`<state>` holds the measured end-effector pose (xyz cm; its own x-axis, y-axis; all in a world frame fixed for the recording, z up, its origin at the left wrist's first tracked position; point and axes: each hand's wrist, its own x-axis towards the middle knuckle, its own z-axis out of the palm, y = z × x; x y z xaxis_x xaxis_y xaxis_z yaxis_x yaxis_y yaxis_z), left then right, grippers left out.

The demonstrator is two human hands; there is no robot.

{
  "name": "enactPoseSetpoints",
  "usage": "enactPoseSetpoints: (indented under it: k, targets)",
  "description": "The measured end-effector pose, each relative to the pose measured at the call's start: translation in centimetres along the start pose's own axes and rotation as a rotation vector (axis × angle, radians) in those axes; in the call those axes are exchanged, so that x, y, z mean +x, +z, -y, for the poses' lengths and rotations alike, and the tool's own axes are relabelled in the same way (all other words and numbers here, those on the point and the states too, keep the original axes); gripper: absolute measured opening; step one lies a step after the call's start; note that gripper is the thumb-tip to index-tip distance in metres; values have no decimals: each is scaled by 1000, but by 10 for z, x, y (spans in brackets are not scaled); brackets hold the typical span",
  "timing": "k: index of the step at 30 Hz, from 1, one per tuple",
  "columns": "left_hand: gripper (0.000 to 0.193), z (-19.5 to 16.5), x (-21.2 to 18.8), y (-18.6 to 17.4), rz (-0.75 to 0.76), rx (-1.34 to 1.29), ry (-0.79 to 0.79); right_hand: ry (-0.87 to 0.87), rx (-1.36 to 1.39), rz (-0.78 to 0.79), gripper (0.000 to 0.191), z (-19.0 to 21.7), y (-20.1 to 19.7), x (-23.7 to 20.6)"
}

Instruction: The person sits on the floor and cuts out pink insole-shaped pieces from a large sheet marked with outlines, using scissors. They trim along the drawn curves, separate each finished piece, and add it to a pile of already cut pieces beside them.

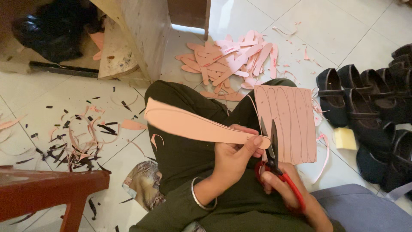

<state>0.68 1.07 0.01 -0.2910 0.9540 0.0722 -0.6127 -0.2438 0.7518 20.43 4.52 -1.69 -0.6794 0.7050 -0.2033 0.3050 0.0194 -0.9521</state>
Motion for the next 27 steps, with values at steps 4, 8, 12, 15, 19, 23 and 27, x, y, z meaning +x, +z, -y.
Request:
enactPoseSetpoints:
  k: [4, 8, 12, 15, 19, 23, 27]
  targets:
    - [16, 3, 1, -5, 40, 64, 35, -32, 67, -5, 39, -4, 1, -2]
    - [15, -2, 3, -12, 96, 115, 15, 43, 80, -49, 36, -11, -1, -2]
    - [16, -3, 4, -11, 119, 100, 7, -23, -8, -69, 38, -21, -4, -4]
    - [17, 1, 0, -5, 76, 103, 58, -79, 49, -97, 43, -28, -1, -5]
    - [18, 7, 0, -1, 55, 2, -13, -119, 59, -126, 50, -33, 0, -4]
    - [17, 9, 0, -1, 76, 15, 20, -118, 62, -137, 42, -39, -1, -4]
    - [17, 8, 1, -3, 83, 9, 32, 69, 106, -236, 38, -46, 2, -6]
